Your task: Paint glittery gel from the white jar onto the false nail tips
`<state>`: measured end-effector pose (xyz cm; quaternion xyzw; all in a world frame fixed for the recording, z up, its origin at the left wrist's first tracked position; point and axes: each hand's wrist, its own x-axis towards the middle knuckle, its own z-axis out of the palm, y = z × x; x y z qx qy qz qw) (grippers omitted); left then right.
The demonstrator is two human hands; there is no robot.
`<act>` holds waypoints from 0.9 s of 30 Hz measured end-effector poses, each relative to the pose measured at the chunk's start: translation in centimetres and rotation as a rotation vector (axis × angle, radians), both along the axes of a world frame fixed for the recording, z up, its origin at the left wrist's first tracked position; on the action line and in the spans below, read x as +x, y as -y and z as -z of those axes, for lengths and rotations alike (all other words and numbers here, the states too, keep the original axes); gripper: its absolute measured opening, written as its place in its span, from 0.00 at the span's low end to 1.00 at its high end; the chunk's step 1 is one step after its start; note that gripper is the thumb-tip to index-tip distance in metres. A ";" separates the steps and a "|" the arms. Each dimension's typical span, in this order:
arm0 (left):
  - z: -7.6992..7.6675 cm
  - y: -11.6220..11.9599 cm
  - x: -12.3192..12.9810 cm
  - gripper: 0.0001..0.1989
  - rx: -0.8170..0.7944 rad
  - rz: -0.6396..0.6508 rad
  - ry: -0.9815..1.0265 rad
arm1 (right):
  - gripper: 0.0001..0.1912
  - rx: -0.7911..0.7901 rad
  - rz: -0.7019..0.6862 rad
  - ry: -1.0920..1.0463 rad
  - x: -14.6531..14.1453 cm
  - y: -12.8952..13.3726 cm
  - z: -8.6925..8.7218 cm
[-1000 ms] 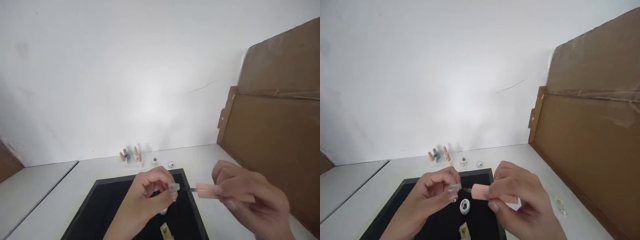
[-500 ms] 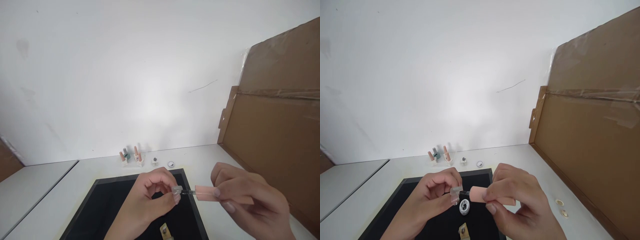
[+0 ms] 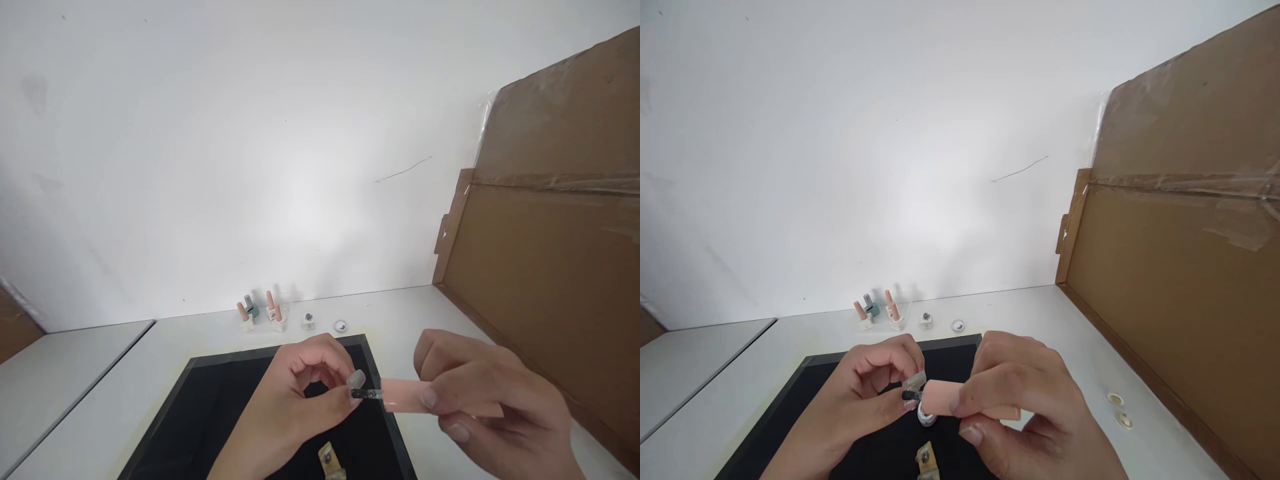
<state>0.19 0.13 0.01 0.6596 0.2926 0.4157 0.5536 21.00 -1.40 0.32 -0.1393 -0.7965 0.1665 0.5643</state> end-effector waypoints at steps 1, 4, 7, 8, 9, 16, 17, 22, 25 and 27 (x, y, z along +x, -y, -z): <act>0.0 0.1 0.0 0.06 0.003 -0.004 -0.006 | 0.08 0.010 -0.002 0.015 0.1 -0.1 0.0; 0.2 0.3 -0.1 0.05 0.011 -0.017 -0.019 | 0.10 0.032 0.004 0.032 0.5 -0.3 0.0; 0.3 0.5 -0.1 0.05 0.011 -0.025 -0.023 | 0.12 0.036 0.008 0.004 0.5 -0.6 0.1; 0.3 0.5 -0.1 0.06 0.014 -0.027 -0.023 | 0.12 0.037 0.005 -0.008 0.5 -0.6 0.1; 0.2 0.5 -0.1 0.06 0.018 -0.030 -0.025 | 0.12 0.035 -0.002 -0.016 0.4 -0.6 0.1; -0.3 0.7 0.1 0.05 0.042 -0.068 -0.077 | 0.06 0.033 -0.033 0.010 0.0 -0.3 -0.3; -0.4 0.8 0.1 0.05 0.043 -0.075 -0.086 | 0.07 0.033 -0.022 0.014 0.1 -0.3 -0.2; -0.2 1.2 0.0 0.05 0.070 -0.085 -0.077 | 0.11 0.025 0.022 -0.005 0.5 -0.5 0.0; -0.3 1.1 0.0 0.06 0.065 -0.097 -0.074 | 0.10 0.035 0.001 -0.024 0.4 -0.4 0.1; -0.4 1.1 0.2 0.06 0.060 -0.099 -0.073 | 0.08 0.027 -0.017 -0.027 0.2 -0.2 -0.1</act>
